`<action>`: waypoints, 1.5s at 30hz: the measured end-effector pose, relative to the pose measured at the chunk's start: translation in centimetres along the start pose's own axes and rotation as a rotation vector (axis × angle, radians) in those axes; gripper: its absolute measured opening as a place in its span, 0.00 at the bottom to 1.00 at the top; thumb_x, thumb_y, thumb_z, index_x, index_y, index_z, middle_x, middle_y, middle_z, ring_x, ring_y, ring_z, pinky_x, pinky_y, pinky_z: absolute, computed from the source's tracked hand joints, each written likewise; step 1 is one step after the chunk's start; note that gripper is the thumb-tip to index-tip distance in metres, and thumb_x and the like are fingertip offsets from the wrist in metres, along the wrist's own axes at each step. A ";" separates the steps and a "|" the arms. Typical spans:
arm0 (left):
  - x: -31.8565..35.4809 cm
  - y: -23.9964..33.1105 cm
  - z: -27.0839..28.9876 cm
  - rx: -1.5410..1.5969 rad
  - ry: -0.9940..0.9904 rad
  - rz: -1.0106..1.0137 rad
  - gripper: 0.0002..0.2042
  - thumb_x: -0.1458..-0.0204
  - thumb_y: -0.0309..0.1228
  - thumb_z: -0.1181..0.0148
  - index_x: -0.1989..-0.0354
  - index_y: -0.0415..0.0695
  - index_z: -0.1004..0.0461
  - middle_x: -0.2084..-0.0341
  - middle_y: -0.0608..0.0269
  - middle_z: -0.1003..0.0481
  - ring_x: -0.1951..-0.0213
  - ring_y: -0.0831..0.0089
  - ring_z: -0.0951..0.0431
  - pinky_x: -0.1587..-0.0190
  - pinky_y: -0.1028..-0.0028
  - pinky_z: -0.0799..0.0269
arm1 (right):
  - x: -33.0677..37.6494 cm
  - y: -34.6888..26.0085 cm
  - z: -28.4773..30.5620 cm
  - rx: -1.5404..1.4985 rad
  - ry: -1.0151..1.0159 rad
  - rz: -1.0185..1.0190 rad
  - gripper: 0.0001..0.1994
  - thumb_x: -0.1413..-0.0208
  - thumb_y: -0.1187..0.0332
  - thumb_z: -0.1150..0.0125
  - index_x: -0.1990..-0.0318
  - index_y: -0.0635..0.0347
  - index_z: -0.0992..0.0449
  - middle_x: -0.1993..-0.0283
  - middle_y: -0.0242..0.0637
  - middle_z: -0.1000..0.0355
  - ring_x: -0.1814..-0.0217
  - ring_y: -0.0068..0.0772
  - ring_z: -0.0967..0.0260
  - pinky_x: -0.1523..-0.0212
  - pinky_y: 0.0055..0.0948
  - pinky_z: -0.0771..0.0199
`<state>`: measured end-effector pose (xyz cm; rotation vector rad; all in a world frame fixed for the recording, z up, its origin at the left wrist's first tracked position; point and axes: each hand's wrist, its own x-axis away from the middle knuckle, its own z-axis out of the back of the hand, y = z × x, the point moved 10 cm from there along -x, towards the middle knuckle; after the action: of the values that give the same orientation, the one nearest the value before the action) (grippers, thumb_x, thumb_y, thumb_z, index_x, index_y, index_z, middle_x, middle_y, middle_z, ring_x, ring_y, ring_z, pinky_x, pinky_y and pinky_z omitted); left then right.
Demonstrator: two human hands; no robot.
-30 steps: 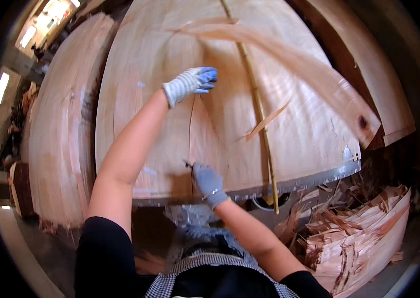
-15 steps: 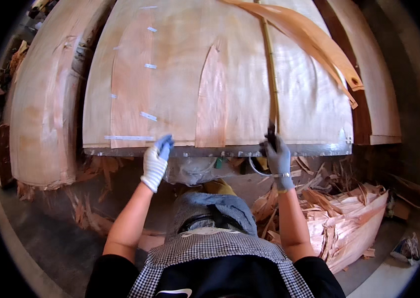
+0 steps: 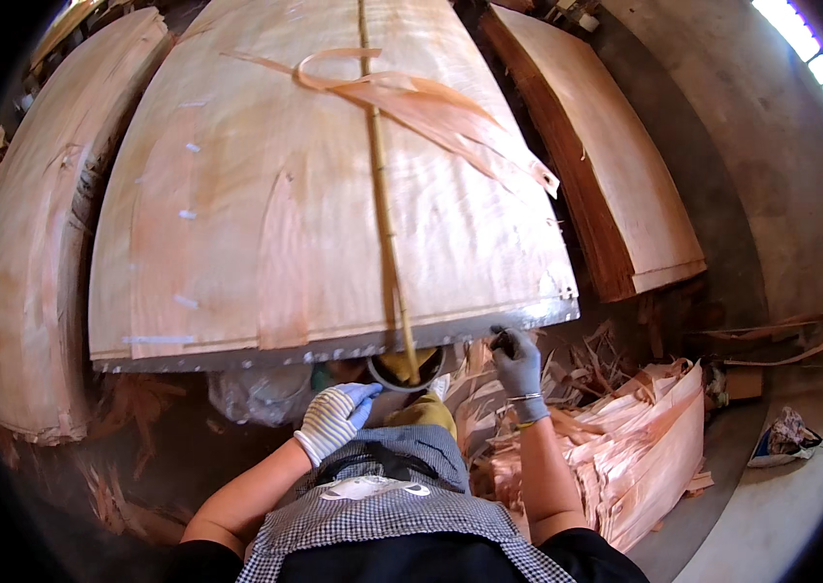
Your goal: The person trims thin wood veneer sheets using a utility knife, carefully removing excess strips and organizing the pieces on a workbench.
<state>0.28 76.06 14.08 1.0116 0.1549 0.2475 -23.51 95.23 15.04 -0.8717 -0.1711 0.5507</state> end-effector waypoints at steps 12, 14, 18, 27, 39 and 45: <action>-18.6 6.6 -14.1 0.031 0.226 0.326 0.12 0.47 0.26 0.48 0.56 0.39 0.26 0.63 0.52 0.23 0.60 0.57 0.23 0.55 0.66 0.28 | -45.6 22.2 11.5 0.402 -0.001 0.108 0.18 0.53 0.57 0.35 0.58 0.58 0.24 0.58 0.50 0.26 0.53 0.51 0.29 0.53 0.38 0.29; -19.5 8.1 -15.9 -0.013 0.162 0.406 0.12 0.47 0.26 0.48 0.55 0.39 0.26 0.63 0.51 0.23 0.60 0.57 0.23 0.55 0.66 0.28 | -49.7 22.6 8.4 0.456 -0.145 0.075 0.23 0.55 0.54 0.34 0.53 0.57 0.27 0.53 0.48 0.27 0.49 0.48 0.30 0.51 0.38 0.30; -23.3 8.5 -18.9 0.050 0.180 0.431 0.13 0.49 0.26 0.48 0.55 0.39 0.26 0.62 0.51 0.23 0.60 0.57 0.23 0.55 0.66 0.28 | -56.9 32.1 8.2 0.168 -0.290 -0.093 0.27 0.53 0.60 0.33 0.46 0.59 0.31 0.51 0.43 0.27 0.52 0.38 0.29 0.54 0.34 0.30; -23.9 6.3 -23.1 0.550 0.444 0.548 0.14 0.43 0.22 0.50 0.49 0.36 0.30 0.59 0.54 0.23 0.57 0.72 0.23 0.52 0.75 0.30 | -40.3 27.9 15.5 -0.376 -0.562 -0.427 0.10 0.52 0.64 0.34 0.67 0.60 0.23 0.73 0.28 0.28 0.73 0.22 0.34 0.72 0.24 0.33; -26.0 5.4 -35.1 1.329 0.501 0.593 0.33 0.45 0.42 0.43 0.37 0.37 0.48 0.41 0.48 0.41 0.41 0.63 0.39 0.41 0.68 0.38 | -8.5 27.3 12.2 -0.726 -0.723 -0.743 0.06 0.49 0.68 0.36 0.68 0.57 0.27 0.80 0.24 0.34 0.86 0.18 0.41 0.85 0.19 0.41; -26.1 3.6 -23.3 0.444 0.745 0.493 0.25 0.43 0.38 0.46 0.43 0.32 0.38 0.49 0.46 0.30 0.50 0.63 0.27 0.47 0.69 0.32 | -8.5 24.9 14.5 -0.724 -0.800 -0.735 0.05 0.47 0.68 0.37 0.68 0.59 0.25 0.76 0.23 0.32 0.79 0.16 0.37 0.80 0.17 0.39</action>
<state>-30.94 89.72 5.29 1.3513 0.6600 1.0766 -45.61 113.37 5.95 -1.1479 -1.4295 0.0922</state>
